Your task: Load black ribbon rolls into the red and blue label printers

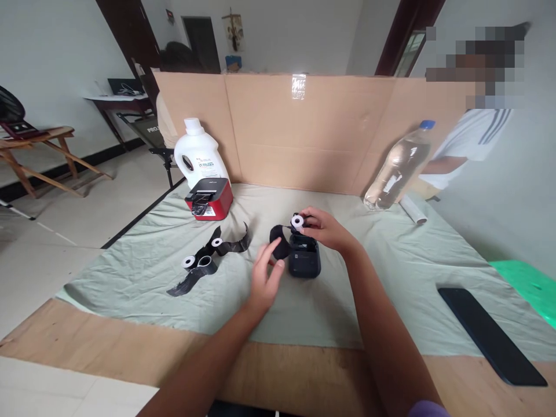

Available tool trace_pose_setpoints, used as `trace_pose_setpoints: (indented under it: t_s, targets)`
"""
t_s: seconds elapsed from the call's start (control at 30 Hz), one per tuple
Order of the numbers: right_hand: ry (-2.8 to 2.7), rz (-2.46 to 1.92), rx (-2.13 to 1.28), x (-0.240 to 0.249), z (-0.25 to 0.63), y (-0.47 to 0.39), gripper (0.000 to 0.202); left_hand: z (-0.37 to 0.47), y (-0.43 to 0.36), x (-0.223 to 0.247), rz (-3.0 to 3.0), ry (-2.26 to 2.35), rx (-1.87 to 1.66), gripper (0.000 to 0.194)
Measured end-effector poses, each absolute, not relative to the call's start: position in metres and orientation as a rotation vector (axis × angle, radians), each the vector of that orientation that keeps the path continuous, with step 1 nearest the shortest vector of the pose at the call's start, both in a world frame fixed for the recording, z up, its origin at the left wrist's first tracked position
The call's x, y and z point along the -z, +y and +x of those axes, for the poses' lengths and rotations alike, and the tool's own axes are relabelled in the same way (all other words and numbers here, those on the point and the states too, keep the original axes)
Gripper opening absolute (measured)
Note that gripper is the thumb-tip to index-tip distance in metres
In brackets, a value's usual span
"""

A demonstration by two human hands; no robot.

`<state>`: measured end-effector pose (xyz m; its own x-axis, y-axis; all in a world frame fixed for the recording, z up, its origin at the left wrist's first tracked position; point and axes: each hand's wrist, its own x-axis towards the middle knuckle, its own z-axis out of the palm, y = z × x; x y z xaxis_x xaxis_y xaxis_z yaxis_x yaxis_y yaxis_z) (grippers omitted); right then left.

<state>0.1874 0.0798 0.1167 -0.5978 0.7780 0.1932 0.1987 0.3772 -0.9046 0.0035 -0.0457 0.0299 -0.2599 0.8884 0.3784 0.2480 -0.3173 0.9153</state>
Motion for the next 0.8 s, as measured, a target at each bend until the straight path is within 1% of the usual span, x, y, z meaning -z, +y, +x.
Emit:
trace_pose_setpoints:
  t_s: [0.03, 0.07, 0.2, 0.3, 0.4, 0.47, 0.5, 0.53, 0.67, 0.7, 0.73, 0.8]
  targets:
    - [-2.035, -0.791, -1.239, -0.121, 0.185, 0.076, 0.03, -0.005, -0.043, -0.033, 1.555, 1.506, -1.702, 0.037]
    - [-2.057, -0.756, -1.256, -0.124, 0.182, 0.072, 0.03, -0.013, -0.042, -0.036, 1.621, 1.607, -1.783, 0.035]
    - [-2.17, -0.66, -1.267, -0.131, 0.168, 0.059, 0.025, -0.038, -0.041, -0.049, 1.778, 1.872, -2.035, 0.032]
    - [-2.242, -0.61, -1.237, -0.127, 0.158, 0.055, 0.024, -0.05, -0.041, -0.057, 1.794, 1.872, -2.233, 0.03]
    - [-2.287, -0.63, -1.162, -0.117, 0.154, 0.056, 0.025, -0.066, -0.039, -0.065, 1.625, 1.827, -2.563, 0.029]
    - [-2.32, -0.651, -1.104, -0.112, 0.154, 0.058, 0.026, -0.078, -0.038, -0.07, 1.524, 1.85, -2.634, 0.03]
    - [-2.339, -0.656, -1.081, -0.11, 0.154, 0.059, 0.027, -0.083, -0.038, -0.072, 1.543, 1.854, -2.57, 0.03]
    - [-2.357, -0.654, -1.063, -0.108, 0.154, 0.06, 0.028, -0.086, -0.037, -0.073, 1.626, 1.846, -2.43, 0.03]
    - [-2.393, -0.598, -1.041, -0.108, 0.153, 0.057, 0.03, -0.078, -0.036, -0.073, 2.133, 1.728, -1.574, 0.029]
    - [-2.389, -0.582, -1.037, -0.108, 0.152, 0.055, 0.029, -0.072, -0.036, -0.072, 2.214, 1.699, -1.416, 0.027]
    - [-2.38, -0.571, -1.038, -0.107, 0.151, 0.054, 0.027, -0.065, -0.036, -0.07, 2.261, 1.677, -1.325, 0.025]
    - [-2.351, -0.564, -1.062, -0.106, 0.152, 0.052, 0.024, -0.053, -0.035, -0.066, 2.278, 1.672, -1.288, 0.021]
